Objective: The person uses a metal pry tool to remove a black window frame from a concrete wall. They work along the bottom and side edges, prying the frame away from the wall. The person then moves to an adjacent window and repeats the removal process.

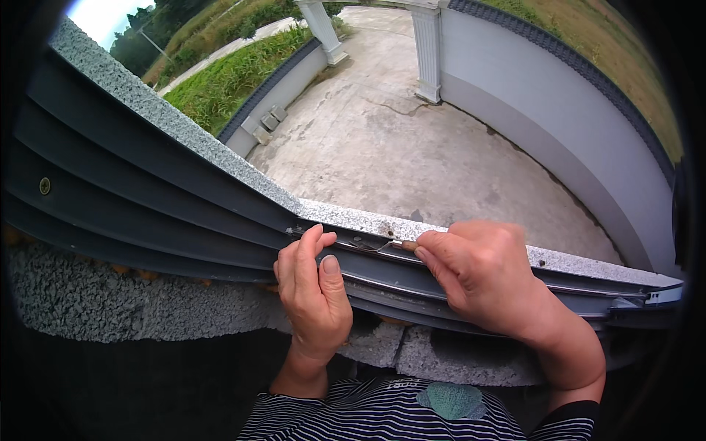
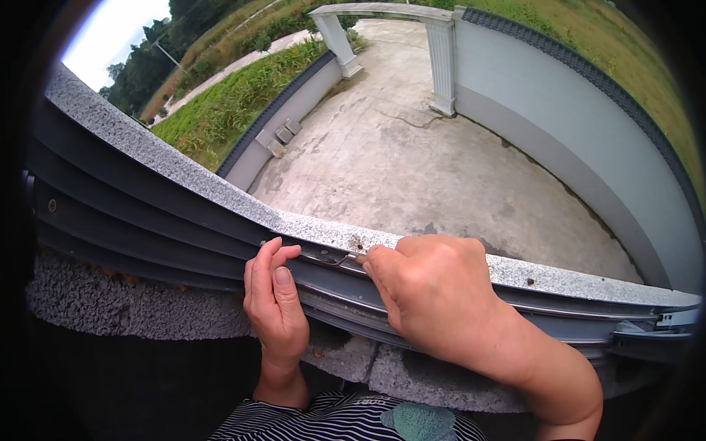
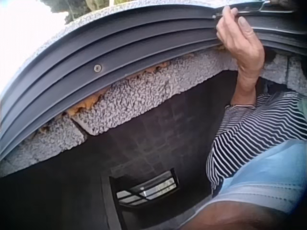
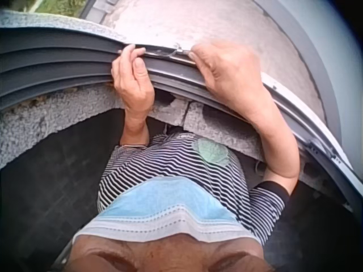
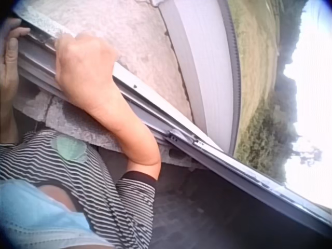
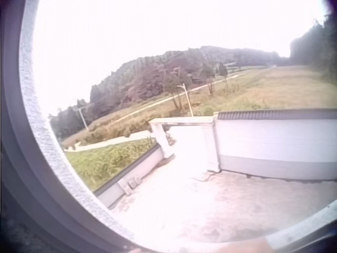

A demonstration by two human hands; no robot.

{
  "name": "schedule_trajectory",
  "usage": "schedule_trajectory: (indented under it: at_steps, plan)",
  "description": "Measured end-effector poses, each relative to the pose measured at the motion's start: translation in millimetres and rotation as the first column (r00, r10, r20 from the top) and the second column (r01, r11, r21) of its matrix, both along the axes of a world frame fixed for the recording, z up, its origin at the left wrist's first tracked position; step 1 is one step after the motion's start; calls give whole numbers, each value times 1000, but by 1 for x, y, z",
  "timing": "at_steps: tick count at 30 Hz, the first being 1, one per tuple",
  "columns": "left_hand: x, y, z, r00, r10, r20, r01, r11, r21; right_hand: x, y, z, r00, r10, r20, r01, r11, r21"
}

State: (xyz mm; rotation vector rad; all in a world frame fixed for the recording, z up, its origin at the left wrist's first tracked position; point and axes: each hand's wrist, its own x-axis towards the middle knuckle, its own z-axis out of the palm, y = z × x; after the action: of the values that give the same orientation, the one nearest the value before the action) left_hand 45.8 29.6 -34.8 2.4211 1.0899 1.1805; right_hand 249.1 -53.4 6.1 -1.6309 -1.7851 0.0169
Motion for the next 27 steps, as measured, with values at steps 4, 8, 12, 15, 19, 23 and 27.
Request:
schedule_trajectory:
  at_steps: [4,8,12,15,19,23,27]
  plan:
    - [-1,1,0,1000,-8,-9,8,1000,16,3,3,-6,1000,-5,5,5,1000,-12]
    - [3,0,1,1000,-13,6,12,1000,1,1,2,-9,998,0,65,2,1000,-31]
    - [3,0,3,999,-1,-46,1,1000,0,-2,4,-16,996,16,93,-19,1000,21]
    - [4,0,3,996,10,-91,-10,1000,-3,-4,5,-21,989,17,144,-30,996,88]
    - [5,0,3,993,26,-113,-24,1000,17,-7,6,-25,970,2,241,-47,982,183]
    - [5,-1,4,993,40,-111,-38,999,22,-7,4,-27,968,9,251,-61,978,200]
    - [4,-2,4,994,41,-99,-37,999,35,-7,7,-31,976,19,215,-67,974,218]
